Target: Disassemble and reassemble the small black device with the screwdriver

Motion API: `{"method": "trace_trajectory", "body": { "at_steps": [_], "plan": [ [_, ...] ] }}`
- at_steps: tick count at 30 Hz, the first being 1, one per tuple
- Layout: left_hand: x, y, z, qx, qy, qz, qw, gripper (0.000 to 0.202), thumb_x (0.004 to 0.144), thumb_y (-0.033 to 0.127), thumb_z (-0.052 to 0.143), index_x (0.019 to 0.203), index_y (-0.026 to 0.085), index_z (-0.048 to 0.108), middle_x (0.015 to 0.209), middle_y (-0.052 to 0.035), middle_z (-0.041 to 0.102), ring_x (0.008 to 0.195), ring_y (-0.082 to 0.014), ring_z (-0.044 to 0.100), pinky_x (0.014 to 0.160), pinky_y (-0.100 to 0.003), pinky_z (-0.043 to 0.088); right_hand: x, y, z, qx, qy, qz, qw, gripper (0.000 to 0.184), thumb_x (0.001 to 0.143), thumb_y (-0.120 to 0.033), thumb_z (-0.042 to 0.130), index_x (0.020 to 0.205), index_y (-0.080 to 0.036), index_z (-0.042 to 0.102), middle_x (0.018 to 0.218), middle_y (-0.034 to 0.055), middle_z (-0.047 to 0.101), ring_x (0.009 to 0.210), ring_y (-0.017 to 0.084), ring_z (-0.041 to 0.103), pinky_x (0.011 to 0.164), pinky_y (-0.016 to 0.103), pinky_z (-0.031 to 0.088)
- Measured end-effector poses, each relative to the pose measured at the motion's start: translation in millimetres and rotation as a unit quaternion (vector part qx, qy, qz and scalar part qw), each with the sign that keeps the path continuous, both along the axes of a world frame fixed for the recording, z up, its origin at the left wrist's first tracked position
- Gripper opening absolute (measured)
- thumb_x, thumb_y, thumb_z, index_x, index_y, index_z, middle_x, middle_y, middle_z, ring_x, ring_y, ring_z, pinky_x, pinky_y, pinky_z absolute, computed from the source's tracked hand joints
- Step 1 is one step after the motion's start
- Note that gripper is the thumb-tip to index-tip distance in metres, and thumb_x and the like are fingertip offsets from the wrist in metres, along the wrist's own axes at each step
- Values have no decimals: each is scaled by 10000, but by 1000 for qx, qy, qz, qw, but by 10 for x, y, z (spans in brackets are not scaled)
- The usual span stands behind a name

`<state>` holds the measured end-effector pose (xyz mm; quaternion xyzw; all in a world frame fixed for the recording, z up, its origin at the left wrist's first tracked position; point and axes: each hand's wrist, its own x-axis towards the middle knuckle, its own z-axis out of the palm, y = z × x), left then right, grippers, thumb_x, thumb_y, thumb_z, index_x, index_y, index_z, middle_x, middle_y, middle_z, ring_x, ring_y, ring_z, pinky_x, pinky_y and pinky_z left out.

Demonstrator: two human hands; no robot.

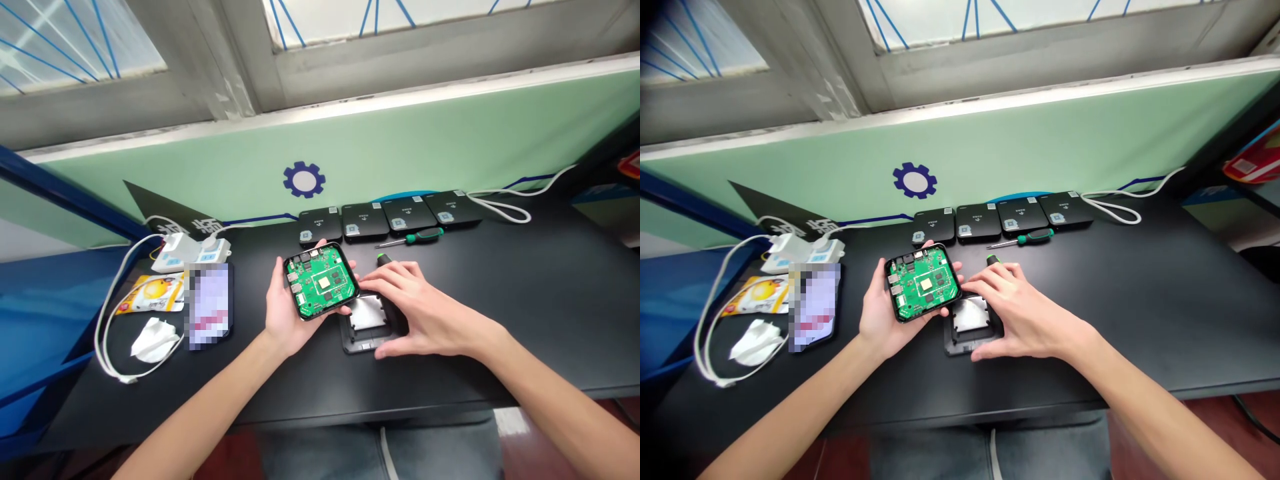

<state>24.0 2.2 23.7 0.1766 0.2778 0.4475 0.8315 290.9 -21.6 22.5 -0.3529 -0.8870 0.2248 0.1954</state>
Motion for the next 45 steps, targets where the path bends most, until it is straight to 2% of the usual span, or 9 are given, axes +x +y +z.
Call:
{"method": "trace_trajectory", "body": {
  "at_steps": [4,10,18,22,26,29,34,40,45],
  "plan": [
    [-11,26,3,0,4,20,1000,800,1160,713,145,1774,282,422,1509,-254,716,1265,-481,769,672,-485,690,-12,-6,14,-22,-22,-2,1000,1078,755,-580,1029,1650,-290,502,1468,151,702,1339,437,631,1176,637,456],
    [-7,34,7,0,18,45,999,928,1156,722,167,1618,38,590,1527,-309,689,1330,-495,729,743,-510,713,-32,-3,10,-30,-26,3,999,1007,786,-415,1019,1637,-259,504,1481,159,686,1383,424,597,1183,620,465],
    [-30,53,18,-11,-3,36,999,931,1153,736,179,1631,47,581,1530,-314,687,1329,-503,730,683,-472,695,-54,-34,-15,-18,16,27,999,826,737,-216,935,1470,-203,556,1492,186,631,1341,389,600,1116,542,542],
    [-48,60,51,-13,-11,36,999,925,1151,743,168,1677,78,540,1523,-301,697,1329,-476,741,639,-417,683,-43,-65,-22,-58,67,16,996,828,734,-186,910,1471,-243,536,1539,169,573,1356,358,608,1073,479,605],
    [-69,66,91,-17,-20,45,999,943,1152,744,159,1706,60,494,1524,-309,692,1343,-470,732,601,-391,676,-16,-58,-30,-64,106,-23,992,821,781,-178,874,1508,-295,512,1592,154,502,1479,362,568,1159,488,589],
    [-70,70,98,-13,-35,43,998,933,1155,740,169,1742,67,440,1554,-307,673,1386,-477,703,653,-435,700,3,-36,-33,-58,122,-47,990,803,804,-160,857,1512,-316,514,1621,149,483,1556,366,517,1241,528,536],
    [-52,74,65,-16,-42,61,997,902,1155,747,241,1773,110,399,1581,-302,654,1371,-489,710,925,-629,686,8,-3,-50,-72,157,-54,984,795,805,-152,856,1514,-324,543,1645,148,480,1603,386,467,1303,600,465],
    [-45,55,29,-40,-48,28,998,917,1146,762,289,1779,105,382,1568,-338,649,1280,-486,757,966,-680,653,43,19,-28,-96,183,-71,976,1097,843,-197,857,1775,-374,307,1756,144,415,1627,433,427,1329,676,417],
    [-39,49,28,-37,-53,44,997,881,1151,741,288,1776,130,400,1578,-313,653,1315,-472,744,982,-652,652,14,2,-35,-220,273,-105,931,1236,896,-303,884,1828,-441,83,1875,156,212,1473,385,622,1124,543,642]
  ]
}}
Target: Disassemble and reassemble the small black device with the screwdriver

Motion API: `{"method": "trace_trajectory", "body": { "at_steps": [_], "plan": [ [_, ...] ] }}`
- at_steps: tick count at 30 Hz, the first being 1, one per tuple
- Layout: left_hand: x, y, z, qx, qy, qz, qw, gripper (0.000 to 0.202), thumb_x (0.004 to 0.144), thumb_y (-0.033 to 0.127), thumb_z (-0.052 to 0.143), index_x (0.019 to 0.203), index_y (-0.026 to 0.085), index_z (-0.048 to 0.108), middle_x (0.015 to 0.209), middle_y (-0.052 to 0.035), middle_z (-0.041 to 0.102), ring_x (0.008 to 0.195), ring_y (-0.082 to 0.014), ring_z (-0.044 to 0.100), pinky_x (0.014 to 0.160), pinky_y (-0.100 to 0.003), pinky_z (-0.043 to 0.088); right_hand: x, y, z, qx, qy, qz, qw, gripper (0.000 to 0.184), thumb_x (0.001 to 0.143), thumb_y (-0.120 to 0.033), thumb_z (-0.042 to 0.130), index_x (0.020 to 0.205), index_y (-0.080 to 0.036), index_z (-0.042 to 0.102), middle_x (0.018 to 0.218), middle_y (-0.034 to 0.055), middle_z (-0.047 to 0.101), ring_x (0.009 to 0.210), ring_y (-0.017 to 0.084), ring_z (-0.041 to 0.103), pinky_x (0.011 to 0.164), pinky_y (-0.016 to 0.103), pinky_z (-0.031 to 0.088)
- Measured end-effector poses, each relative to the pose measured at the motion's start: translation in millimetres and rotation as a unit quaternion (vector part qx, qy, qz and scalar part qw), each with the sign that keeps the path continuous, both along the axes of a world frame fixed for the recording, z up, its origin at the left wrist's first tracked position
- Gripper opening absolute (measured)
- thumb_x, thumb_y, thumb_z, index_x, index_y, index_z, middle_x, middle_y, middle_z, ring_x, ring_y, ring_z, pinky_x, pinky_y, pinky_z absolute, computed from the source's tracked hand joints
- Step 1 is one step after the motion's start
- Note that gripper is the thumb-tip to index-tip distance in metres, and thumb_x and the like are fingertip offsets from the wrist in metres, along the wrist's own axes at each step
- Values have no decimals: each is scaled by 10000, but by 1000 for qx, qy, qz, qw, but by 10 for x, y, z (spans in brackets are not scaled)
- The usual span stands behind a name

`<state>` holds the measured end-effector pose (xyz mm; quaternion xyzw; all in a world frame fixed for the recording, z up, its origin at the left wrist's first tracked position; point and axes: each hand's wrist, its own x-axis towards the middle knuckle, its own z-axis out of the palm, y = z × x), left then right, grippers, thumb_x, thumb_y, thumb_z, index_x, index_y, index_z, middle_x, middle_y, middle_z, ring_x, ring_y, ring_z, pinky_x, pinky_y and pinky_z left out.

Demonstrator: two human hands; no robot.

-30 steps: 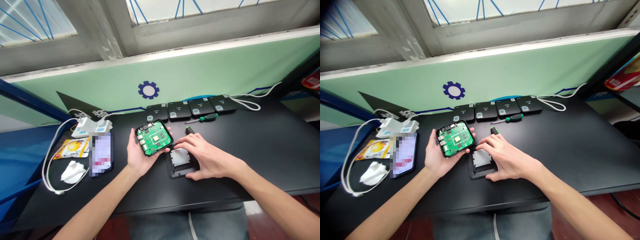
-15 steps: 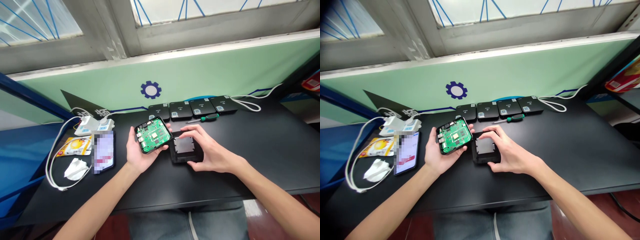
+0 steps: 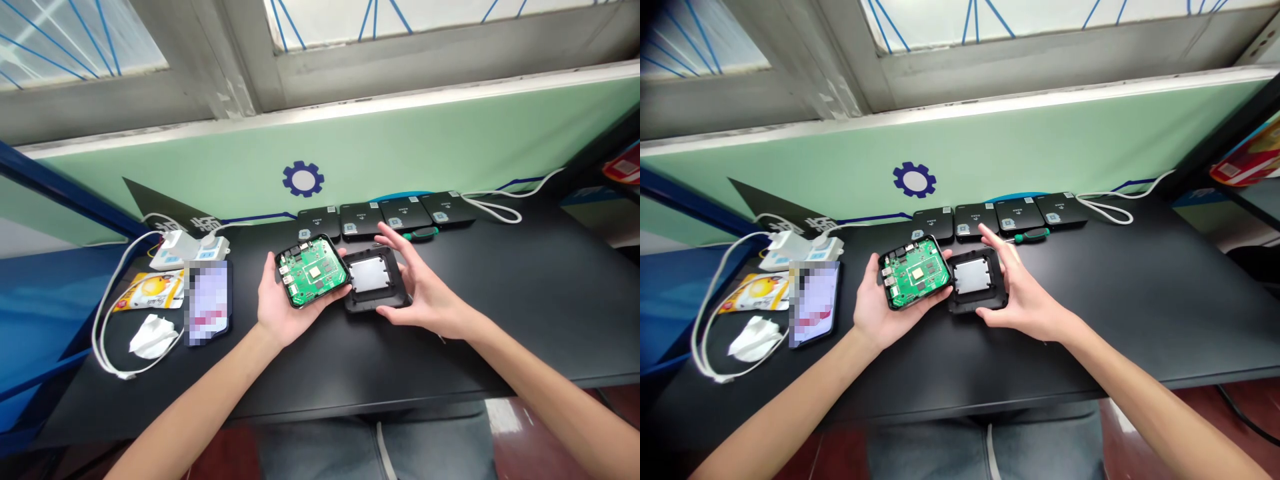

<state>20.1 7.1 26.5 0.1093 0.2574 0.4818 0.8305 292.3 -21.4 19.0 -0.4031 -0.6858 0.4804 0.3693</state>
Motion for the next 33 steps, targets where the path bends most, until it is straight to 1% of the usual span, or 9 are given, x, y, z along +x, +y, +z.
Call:
{"method": "trace_trajectory", "body": {
  "at_steps": [2,5,8,14,19,23,26,30,33],
  "plan": [
    [2,2,3,-3,-2,10,1000,872,1148,743,292,1767,144,423,1587,-298,652,1321,-471,741,980,-639,656,-44,0,-18,-42,70,-14,997,1293,903,-360,899,1824,-456,-5,1867,170,232,1432,355,666,1076,502,672],
    [4,0,15,-7,-2,18,1000,867,1146,746,300,1761,151,435,1589,-288,655,1307,-461,750,979,-620,664,-99,8,-51,-100,145,-35,984,1402,848,-386,958,1826,-412,-47,1761,184,450,1465,350,657,1148,532,632],
    [5,-4,34,-7,1,23,1000,875,1150,743,282,1759,134,434,1576,-292,663,1297,-457,757,964,-603,673,-113,17,-71,-179,187,-63,964,1389,816,-336,973,1837,-327,31,1667,174,595,1479,332,651,1241,556,559],
    [7,4,40,-7,0,23,1000,877,1153,736,265,1771,130,410,1579,-302,656,1280,-461,761,938,-605,679,-105,50,-9,-251,245,-54,935,653,869,-273,851,1500,-230,688,1406,126,799,1231,304,766,1149,502,594],
    [17,-2,18,-5,-9,15,1000,875,1156,730,273,1779,128,394,1588,-312,645,1293,-466,756,966,-638,669,-123,40,25,-296,262,-32,918,424,980,-417,744,1362,-234,758,1313,119,839,1186,331,789,1040,513,645],
    [31,-16,26,-13,-7,7,1000,896,1150,749,273,1789,129,377,1583,-310,650,1269,-468,767,977,-653,663,-128,4,53,-333,274,16,902,625,1101,-674,462,1520,-257,665,1513,134,765,1415,377,719,1179,610,579],
    [39,-23,35,-8,2,11,1000,893,1157,734,266,1788,112,372,1590,-326,636,1271,-474,768,986,-660,660,-118,-13,46,-332,265,12,905,694,1006,-535,697,1645,-326,524,1624,101,692,1478,367,681,1240,612,534],
    [45,-16,39,-11,5,24,1000,873,1165,713,268,1776,102,394,1587,-332,636,1341,-482,738,1009,-660,659,-113,-25,-21,-305,246,4,920,1131,781,-312,957,1740,-348,359,1673,125,631,1481,352,671,1263,572,525],
    [41,-7,38,-20,-1,41,999,855,1167,702,296,1775,110,398,1585,-326,641,1403,-486,700,1041,-689,643,-139,-31,-63,-258,245,15,934,1463,729,-289,1025,1821,-421,60,1729,141,546,1390,319,725,1226,570,568]
  ]
}}
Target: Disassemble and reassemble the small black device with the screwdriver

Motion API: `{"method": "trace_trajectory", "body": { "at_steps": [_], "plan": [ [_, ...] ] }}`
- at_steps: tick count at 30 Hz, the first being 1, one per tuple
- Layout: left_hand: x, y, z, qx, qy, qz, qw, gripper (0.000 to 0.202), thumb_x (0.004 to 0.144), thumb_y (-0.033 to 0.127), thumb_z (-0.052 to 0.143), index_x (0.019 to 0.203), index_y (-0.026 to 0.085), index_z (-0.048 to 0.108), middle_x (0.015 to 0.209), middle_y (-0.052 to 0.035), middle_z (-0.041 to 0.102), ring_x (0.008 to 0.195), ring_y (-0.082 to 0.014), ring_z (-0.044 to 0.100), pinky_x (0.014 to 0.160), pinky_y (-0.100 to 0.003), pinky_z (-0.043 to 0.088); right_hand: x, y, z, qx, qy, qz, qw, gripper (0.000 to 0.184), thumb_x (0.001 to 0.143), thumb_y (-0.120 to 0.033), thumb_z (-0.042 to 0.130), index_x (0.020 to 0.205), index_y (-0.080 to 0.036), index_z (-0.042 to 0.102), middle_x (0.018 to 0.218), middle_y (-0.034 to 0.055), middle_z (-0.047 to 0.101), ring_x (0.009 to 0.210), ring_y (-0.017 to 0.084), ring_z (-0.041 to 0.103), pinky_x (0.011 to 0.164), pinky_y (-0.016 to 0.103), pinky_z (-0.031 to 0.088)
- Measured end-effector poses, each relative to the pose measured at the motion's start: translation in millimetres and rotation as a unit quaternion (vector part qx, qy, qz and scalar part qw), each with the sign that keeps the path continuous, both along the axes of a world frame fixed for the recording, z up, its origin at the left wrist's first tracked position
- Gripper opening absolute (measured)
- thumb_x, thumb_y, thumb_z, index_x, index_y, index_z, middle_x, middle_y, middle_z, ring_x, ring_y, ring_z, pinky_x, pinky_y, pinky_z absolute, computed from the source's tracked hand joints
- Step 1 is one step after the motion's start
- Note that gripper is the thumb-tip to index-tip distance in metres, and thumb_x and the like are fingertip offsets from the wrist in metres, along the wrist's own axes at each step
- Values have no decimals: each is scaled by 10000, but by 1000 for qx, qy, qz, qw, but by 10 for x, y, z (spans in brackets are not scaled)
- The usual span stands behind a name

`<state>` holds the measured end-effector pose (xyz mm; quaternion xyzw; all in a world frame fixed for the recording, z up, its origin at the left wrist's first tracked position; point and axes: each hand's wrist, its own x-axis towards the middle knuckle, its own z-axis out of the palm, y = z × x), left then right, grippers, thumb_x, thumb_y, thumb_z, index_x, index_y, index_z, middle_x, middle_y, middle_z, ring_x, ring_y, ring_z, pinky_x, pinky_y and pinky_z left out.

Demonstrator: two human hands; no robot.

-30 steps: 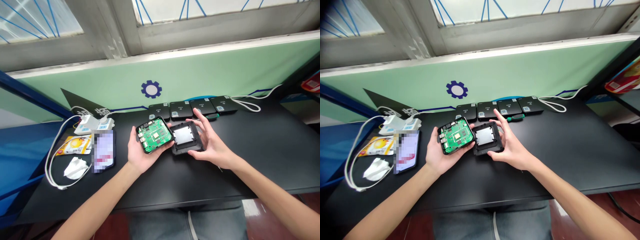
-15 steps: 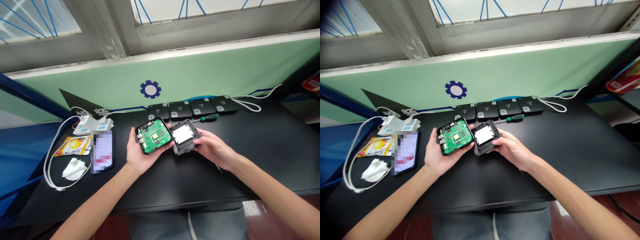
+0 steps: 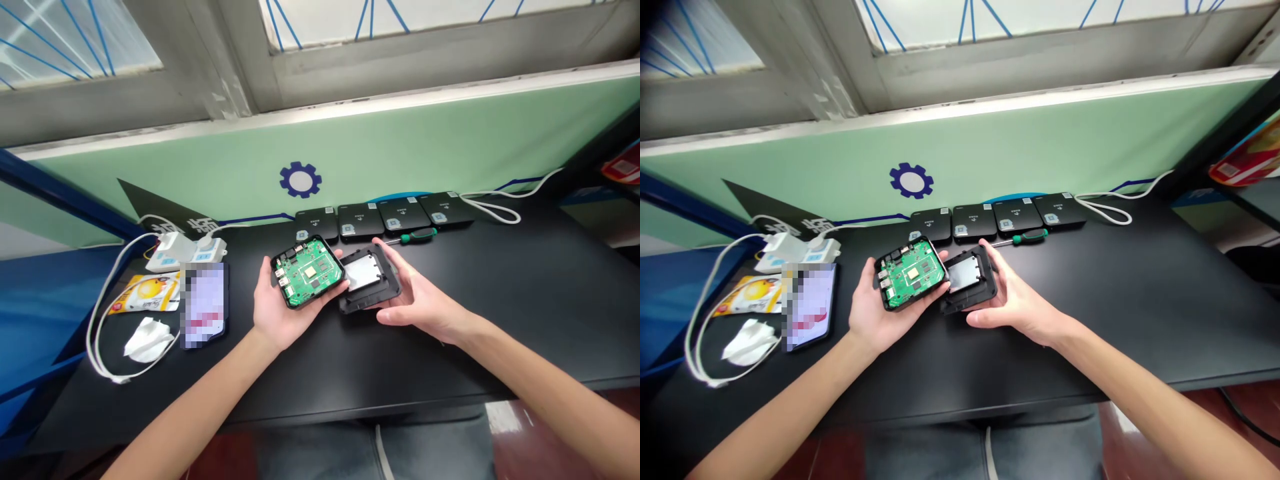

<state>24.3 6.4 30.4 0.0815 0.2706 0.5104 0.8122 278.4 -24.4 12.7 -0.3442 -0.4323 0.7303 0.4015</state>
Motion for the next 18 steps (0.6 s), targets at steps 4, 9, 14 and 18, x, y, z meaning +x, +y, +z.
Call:
{"method": "trace_trajectory", "body": {
  "at_steps": [4,9,14,18],
  "plan": [
    [-12,4,-18,-3,-13,-1,1000,861,1162,707,313,1776,109,397,1585,-329,640,1421,-494,684,1049,-706,635,-60,-7,-29,90,-17,-16,996,1508,774,-341,1028,1800,-529,-61,1688,106,535,1276,265,740,1125,542,651],
    [-12,-11,-45,1,-18,-26,1000,908,1153,736,296,1794,95,344,1557,-337,658,1429,-491,682,1045,-687,638,-87,-13,-59,162,-77,-28,983,1041,913,-401,930,1756,-437,321,1556,97,615,1127,244,747,997,469,707],
    [-13,-16,-37,15,-10,-46,999,932,1155,745,254,1797,72,312,1527,-346,675,1380,-477,716,963,-628,676,-66,-34,-80,227,-159,-52,959,1033,917,-370,917,1755,-425,316,1662,121,523,1008,241,754,874,450,720],
    [-30,-13,-35,26,-21,-70,997,910,1158,735,246,1784,83,349,1524,-337,680,1372,-478,717,914,-606,690,-91,-72,-116,341,-274,-99,894,1038,925,-346,890,1771,-409,293,1640,140,527,1287,368,697,994,550,696]
  ]
}}
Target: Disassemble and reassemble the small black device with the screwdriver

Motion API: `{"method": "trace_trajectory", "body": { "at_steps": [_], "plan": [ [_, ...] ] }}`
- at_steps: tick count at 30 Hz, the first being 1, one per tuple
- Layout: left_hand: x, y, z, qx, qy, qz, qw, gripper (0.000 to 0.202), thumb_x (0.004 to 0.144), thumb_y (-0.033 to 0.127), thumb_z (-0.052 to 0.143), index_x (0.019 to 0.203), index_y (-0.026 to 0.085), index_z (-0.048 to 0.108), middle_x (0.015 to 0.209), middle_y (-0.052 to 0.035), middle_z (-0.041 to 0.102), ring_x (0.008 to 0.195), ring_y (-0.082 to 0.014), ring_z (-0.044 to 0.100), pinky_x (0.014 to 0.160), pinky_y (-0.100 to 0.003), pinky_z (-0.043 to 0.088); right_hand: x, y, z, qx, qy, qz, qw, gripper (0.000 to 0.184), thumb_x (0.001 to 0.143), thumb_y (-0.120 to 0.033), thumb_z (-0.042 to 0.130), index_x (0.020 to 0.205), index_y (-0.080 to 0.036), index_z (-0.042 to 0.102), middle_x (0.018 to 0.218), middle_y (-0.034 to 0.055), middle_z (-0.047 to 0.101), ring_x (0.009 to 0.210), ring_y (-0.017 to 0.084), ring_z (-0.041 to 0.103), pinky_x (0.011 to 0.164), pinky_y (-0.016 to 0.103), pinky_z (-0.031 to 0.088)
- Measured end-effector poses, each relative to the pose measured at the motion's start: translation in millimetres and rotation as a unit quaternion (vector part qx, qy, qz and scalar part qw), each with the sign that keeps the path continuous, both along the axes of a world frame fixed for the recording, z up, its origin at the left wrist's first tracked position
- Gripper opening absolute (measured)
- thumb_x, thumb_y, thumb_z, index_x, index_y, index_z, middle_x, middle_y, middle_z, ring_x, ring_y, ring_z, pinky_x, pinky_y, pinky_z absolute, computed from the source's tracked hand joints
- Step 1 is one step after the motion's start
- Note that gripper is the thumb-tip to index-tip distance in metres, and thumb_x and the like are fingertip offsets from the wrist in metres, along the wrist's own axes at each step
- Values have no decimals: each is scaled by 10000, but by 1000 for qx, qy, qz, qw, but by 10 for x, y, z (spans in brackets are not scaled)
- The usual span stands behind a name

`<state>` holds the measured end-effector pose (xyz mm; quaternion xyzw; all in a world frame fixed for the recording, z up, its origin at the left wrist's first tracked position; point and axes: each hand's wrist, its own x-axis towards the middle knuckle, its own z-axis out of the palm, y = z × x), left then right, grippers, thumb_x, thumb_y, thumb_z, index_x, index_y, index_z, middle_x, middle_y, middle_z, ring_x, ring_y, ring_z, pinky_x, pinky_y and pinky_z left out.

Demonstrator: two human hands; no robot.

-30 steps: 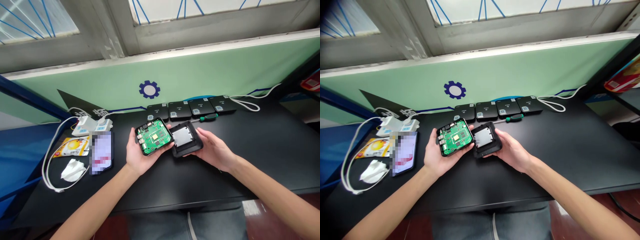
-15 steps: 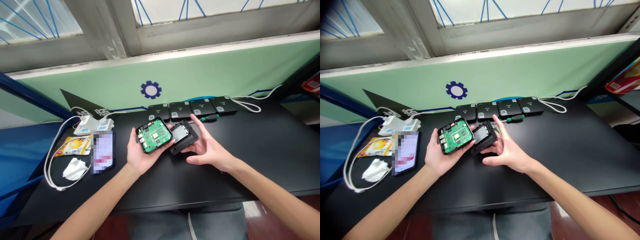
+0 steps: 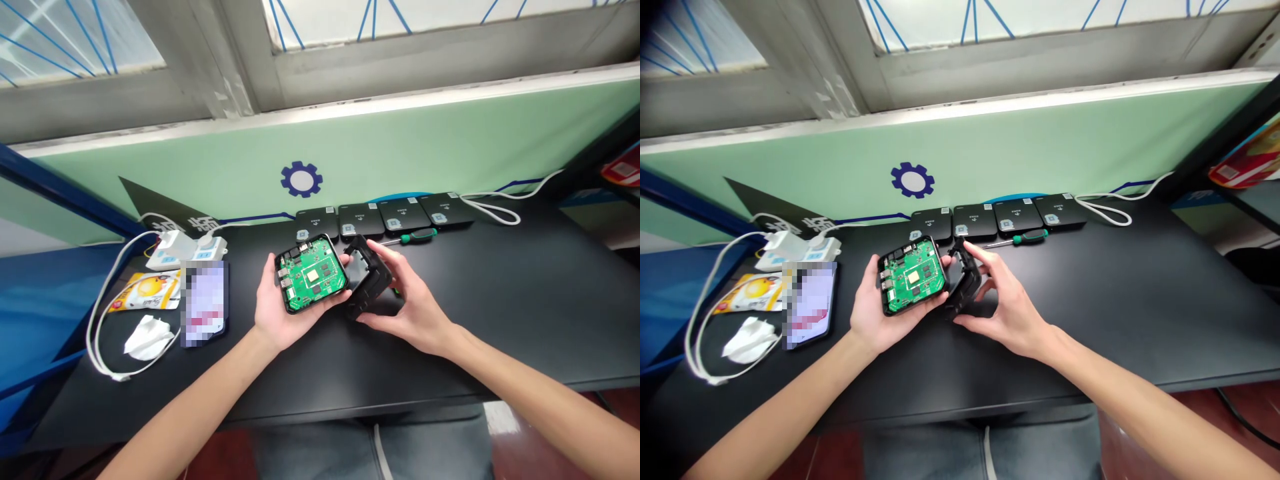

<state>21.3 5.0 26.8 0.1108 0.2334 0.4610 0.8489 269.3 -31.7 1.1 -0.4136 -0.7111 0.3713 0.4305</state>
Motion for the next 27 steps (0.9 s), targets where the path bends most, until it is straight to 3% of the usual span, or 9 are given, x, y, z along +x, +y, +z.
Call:
{"method": "trace_trajectory", "body": {
  "at_steps": [3,9,14,17,21,25,27],
  "plan": [
    [5,-17,-12,-1,-19,-34,999,909,1157,732,246,1760,69,394,1491,-338,700,1334,-482,735,896,-597,692,-29,-22,-27,113,-73,-35,990,1040,970,-311,832,1799,-412,213,1662,164,478,1506,434,552,1127,635,630],
    [54,-109,-16,-27,-52,-96,994,885,1165,704,257,1732,48,435,1475,-343,707,1338,-494,729,925,-629,683,-55,-38,-31,225,-112,-82,964,989,1021,-328,775,1814,-431,194,1713,183,375,1531,450,529,1171,674,610],
    [53,-153,-14,-46,-75,-99,991,862,1174,691,232,1687,54,504,1460,-325,724,1259,-475,770,915,-633,690,-131,-34,-119,337,-58,-65,938,1111,975,-269,831,1853,-242,151,1742,243,364,1458,412,611,1144,627,653],
    [39,-152,-27,-50,-86,-110,989,866,1172,699,226,1644,51,554,1432,-321,741,1152,-449,811,906,-623,695,-169,-42,-153,364,-50,-66,928,1141,963,-261,841,1857,-221,133,1798,226,324,1541,414,558,1196,621,623],
    [25,-154,-29,-55,-97,-126,986,879,1163,715,235,1659,53,532,1475,-327,715,1153,-435,813,952,-629,684,-146,-35,-136,379,-51,-74,921,1174,895,-365,909,1837,-204,228,1794,222,374,1614,465,483,1246,676,561],
    [17,-150,-23,-51,-95,-127,986,887,1157,715,255,1705,47,461,1503,-330,696,1280,-455,770,1022,-633,659,-86,4,-109,341,-54,-100,933,1312,724,-458,1023,1797,-234,302,1652,237,541,1498,490,586,1211,696,557],
    [13,-135,-26,-42,-93,-126,987,897,1153,721,251,1715,49,445,1529,-325,681,1285,-469,765,1020,-642,659,-57,20,-97,296,-34,-133,945,1293,676,-479,1036,1757,-265,360,1579,217,594,1414,481,637,1178,691,563]
  ]
}}
